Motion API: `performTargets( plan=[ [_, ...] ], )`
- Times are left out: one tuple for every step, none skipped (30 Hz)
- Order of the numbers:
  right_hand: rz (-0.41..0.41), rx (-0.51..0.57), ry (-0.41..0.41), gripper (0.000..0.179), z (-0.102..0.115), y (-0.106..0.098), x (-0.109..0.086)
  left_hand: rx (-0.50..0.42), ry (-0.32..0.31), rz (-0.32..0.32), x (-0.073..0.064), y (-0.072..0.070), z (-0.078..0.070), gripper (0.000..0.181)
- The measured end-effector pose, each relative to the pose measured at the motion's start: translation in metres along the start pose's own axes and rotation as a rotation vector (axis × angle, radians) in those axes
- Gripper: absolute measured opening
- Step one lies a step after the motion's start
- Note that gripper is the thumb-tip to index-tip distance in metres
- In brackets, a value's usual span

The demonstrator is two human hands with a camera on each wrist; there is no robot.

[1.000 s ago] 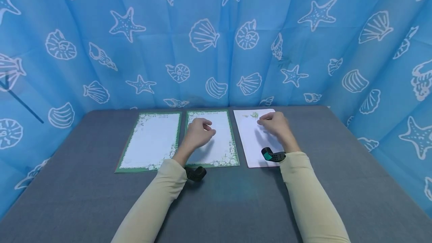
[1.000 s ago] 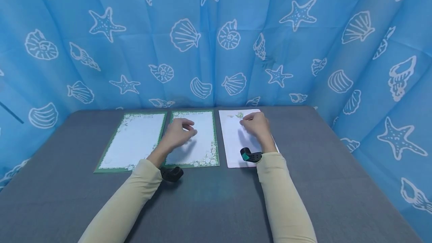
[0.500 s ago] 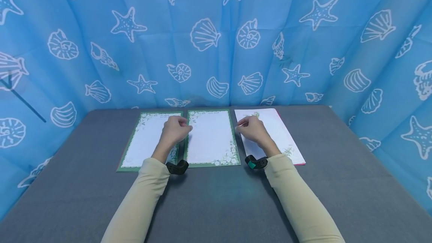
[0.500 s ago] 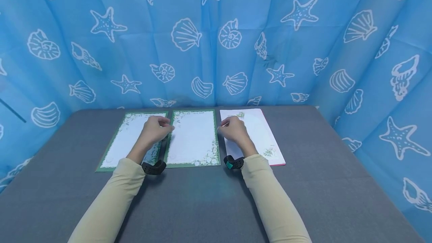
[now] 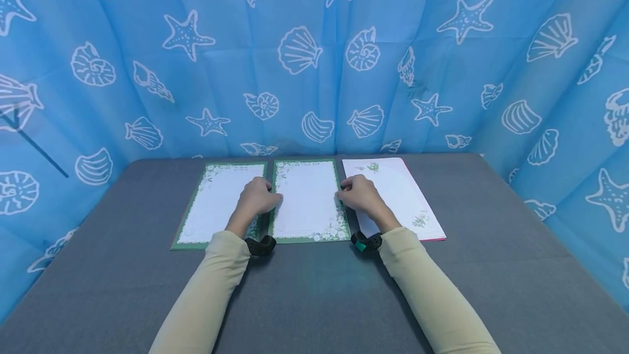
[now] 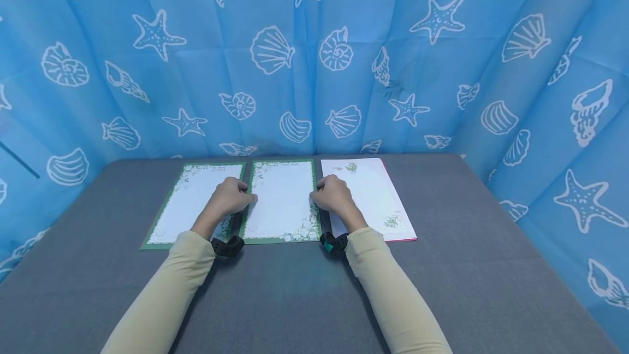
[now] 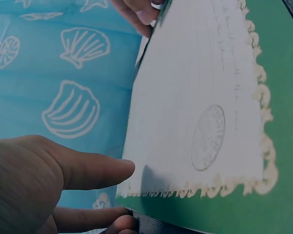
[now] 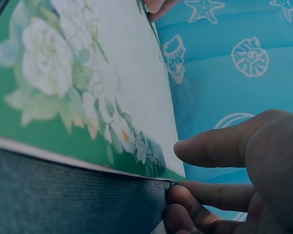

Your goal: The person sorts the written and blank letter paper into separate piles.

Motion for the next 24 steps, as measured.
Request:
performTargets(
  plan=[
    [0.000,-0.003,0.000,0.040,0.0007,-0.0002,-0.0004,-0.001,0.002,0.000,-0.0004,-0.0001,-0.0003,0.025],
    [-0.001,-0.003,0.001,0.040,0.0014,-0.0004,-0.0009,-0.003,0.001,0.003,-0.0003,0.0001,-0.0003,0.025],
    [0.001,-0.004,-0.002,0.040,0.0017,-0.0003,-0.0009,-0.006,0.002,0.001,-0.0002,0.0000,-0.0005,0.025],
    [0.003,-0.003,-0.004,0.040,0.0020,-0.0002,-0.0011,-0.011,0.003,-0.001,-0.0001,-0.0001,-0.0006,0.024],
    [0.004,-0.003,-0.006,0.040,0.0022,-0.0002,-0.0012,-0.013,-0.001,0.002,0.0005,0.0004,-0.0003,0.022],
    [0.005,-0.001,-0.006,0.040,0.0023,-0.0003,-0.0012,-0.016,-0.003,0.005,0.0009,0.0007,-0.0003,0.023],
    [0.004,0.002,-0.005,0.041,0.0023,-0.0005,-0.0013,-0.021,-0.005,0.004,0.0014,0.0010,-0.0001,0.028],
    [0.000,0.005,-0.003,0.041,0.0022,-0.0008,-0.0013,-0.028,-0.003,-0.002,0.0017,0.0007,-0.0001,0.030],
    [-0.003,0.009,-0.004,0.040,0.0021,-0.0011,-0.0012,-0.035,0.001,-0.010,0.0016,0.0002,-0.0003,0.030],
    [-0.007,0.017,0.001,0.040,0.0016,-0.0012,-0.0013,-0.044,0.003,-0.017,0.0017,0.0001,-0.0002,0.030],
    [-0.011,0.025,0.007,0.039,0.0011,-0.0012,-0.0012,-0.046,0.009,-0.029,0.0016,-0.0005,-0.0002,0.024],
    [-0.013,0.036,0.014,0.038,0.0003,-0.0013,-0.0010,-0.055,0.015,-0.042,0.0010,-0.0013,-0.0005,0.016],
    [-0.016,0.046,0.019,0.037,-0.0005,-0.0015,-0.0008,-0.062,0.018,-0.052,0.0006,-0.0020,-0.0004,0.015],
    [-0.018,0.057,0.022,0.037,-0.0011,-0.0013,-0.0003,-0.068,0.022,-0.060,0.0001,-0.0026,-0.0003,0.025],
    [-0.019,0.071,0.027,0.036,-0.0017,-0.0014,-0.0001,-0.074,0.019,-0.063,0.0000,-0.0028,-0.0002,0.032],
    [-0.019,0.081,0.033,0.036,-0.0020,-0.0014,0.0000,-0.079,0.021,-0.068,-0.0003,-0.0034,-0.0004,0.041],
    [-0.019,0.088,0.035,0.036,-0.0021,-0.0015,0.0000,-0.081,0.024,-0.074,-0.0006,-0.0039,-0.0005,0.049],
    [-0.018,0.093,0.036,0.036,-0.0022,-0.0016,-0.0001,-0.087,0.018,-0.068,-0.0006,-0.0036,-0.0004,0.047],
    [-0.018,0.093,0.036,0.036,-0.0019,-0.0018,-0.0001,-0.090,0.016,-0.068,-0.0007,-0.0036,-0.0005,0.046],
    [-0.017,0.091,0.036,0.037,-0.0016,-0.0018,-0.0002,-0.090,0.017,-0.067,-0.0008,-0.0038,-0.0007,0.045],
    [-0.015,0.084,0.035,0.037,-0.0013,-0.0019,-0.0003,-0.092,0.013,-0.065,-0.0007,-0.0036,-0.0011,0.042],
    [-0.014,0.075,0.033,0.037,-0.0012,-0.0018,-0.0002,-0.093,0.012,-0.060,-0.0006,-0.0033,-0.0011,0.038],
    [-0.014,0.065,0.032,0.037,-0.0010,-0.0017,-0.0001,-0.095,0.012,-0.058,-0.0008,-0.0032,-0.0013,0.037],
    [-0.014,0.055,0.030,0.037,-0.0009,-0.0018,-0.0001,-0.097,0.011,-0.055,-0.0008,-0.0031,-0.0015,0.036]
  ],
)
Point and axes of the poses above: each hand's wrist, its own x-axis towards the middle knuckle, its own y-axis out of the palm, z = x × y, the point moved 6 cm from there along x, towards the middle knuckle, and after that the axes turned 11 degrees about -x, right-handed, at the moved point
